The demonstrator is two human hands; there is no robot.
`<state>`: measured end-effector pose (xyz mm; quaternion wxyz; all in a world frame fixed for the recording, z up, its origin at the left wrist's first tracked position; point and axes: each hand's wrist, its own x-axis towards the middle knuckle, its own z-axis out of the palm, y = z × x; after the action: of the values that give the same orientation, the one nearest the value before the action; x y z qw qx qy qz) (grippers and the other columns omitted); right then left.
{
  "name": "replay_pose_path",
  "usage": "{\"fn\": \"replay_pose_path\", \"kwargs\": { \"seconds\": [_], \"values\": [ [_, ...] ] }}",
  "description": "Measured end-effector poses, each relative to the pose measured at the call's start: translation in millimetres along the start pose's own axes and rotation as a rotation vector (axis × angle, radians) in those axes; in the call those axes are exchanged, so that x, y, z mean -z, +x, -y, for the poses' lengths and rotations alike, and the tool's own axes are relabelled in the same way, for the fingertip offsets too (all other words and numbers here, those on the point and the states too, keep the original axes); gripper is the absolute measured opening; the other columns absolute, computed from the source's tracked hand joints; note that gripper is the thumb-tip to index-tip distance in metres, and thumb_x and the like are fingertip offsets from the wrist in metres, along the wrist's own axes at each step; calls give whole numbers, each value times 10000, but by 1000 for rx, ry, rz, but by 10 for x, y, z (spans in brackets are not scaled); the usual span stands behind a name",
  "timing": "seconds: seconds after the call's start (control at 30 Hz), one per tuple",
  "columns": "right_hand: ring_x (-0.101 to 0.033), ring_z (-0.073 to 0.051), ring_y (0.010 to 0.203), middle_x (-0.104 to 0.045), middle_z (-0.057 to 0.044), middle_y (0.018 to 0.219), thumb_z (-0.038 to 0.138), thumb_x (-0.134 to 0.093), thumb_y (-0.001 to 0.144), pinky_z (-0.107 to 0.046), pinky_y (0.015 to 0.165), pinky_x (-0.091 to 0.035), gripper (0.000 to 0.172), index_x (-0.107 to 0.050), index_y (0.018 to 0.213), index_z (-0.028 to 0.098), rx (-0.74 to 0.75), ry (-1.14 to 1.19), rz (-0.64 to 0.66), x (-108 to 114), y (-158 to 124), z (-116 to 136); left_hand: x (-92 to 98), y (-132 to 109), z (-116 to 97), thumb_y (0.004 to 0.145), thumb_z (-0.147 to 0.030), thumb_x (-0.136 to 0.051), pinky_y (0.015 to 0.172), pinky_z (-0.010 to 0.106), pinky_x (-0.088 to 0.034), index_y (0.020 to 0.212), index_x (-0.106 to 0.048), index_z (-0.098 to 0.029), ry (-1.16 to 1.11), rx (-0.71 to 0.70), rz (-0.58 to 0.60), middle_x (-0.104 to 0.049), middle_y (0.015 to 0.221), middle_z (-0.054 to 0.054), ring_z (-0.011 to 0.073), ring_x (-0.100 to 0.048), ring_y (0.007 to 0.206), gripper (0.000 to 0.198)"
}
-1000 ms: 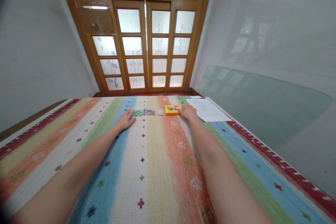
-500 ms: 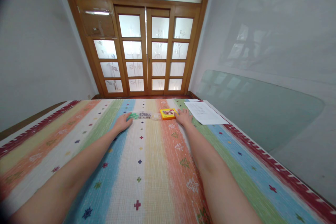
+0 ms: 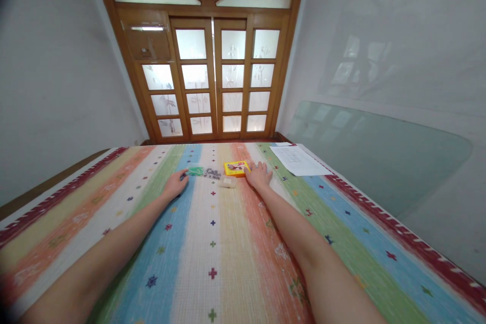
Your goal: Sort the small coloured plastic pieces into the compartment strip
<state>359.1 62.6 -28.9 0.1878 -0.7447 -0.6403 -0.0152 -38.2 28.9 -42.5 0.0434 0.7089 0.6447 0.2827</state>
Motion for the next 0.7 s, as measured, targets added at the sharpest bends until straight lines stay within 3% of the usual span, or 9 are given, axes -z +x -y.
{"fn": "replay_pose_path", "kwargs": {
  "seconds": [0.2, 0.4, 0.57, 0.7],
  "values": [
    [-273, -408, 1529, -418, -181, 1623, 620, -326, 1044, -732, 1176, -192, 636, -556, 1523, 269, -4, 2, 11, 15, -8, -23, 97, -191, -167, 982, -377, -517, 1246, 451, -337, 1490, -549, -201, 133, -122, -59, -538, 1541, 129, 301, -485, 1423, 538],
    [-266, -410, 1545, -402, -182, 1643, 612, -316, 1055, -739, 1191, -135, 634, -548, 1534, 268, 18, -4, -26, -60, -26, -46, 37, -156, -550, 983, -455, -548, 1313, 528, -149, 1517, -536, -294, 160, -382, 107, -395, 1659, 90, 320, -320, 1542, 557],
    [-223, -378, 1568, -358, -163, 1676, 620, -318, 1065, -668, 1237, -42, 653, -491, 1579, 256, 111, -52, -62, -1, -94, 5, -131, 99, -969, 986, -623, -501, 1287, 630, -78, 1533, -519, -377, 206, -365, 209, -293, 1723, 47, 349, -177, 1603, 600],
    [-180, -358, 1584, -340, -150, 1689, 624, -303, 1071, -653, 1242, -2, 660, -449, 1607, 266, 120, -62, -42, 58, -128, 39, -211, 228, -1246, 943, -779, -442, 1249, 709, -80, 1575, -458, -380, 197, -316, 341, -289, 1726, 75, 390, -151, 1603, 747]
  ]
}}
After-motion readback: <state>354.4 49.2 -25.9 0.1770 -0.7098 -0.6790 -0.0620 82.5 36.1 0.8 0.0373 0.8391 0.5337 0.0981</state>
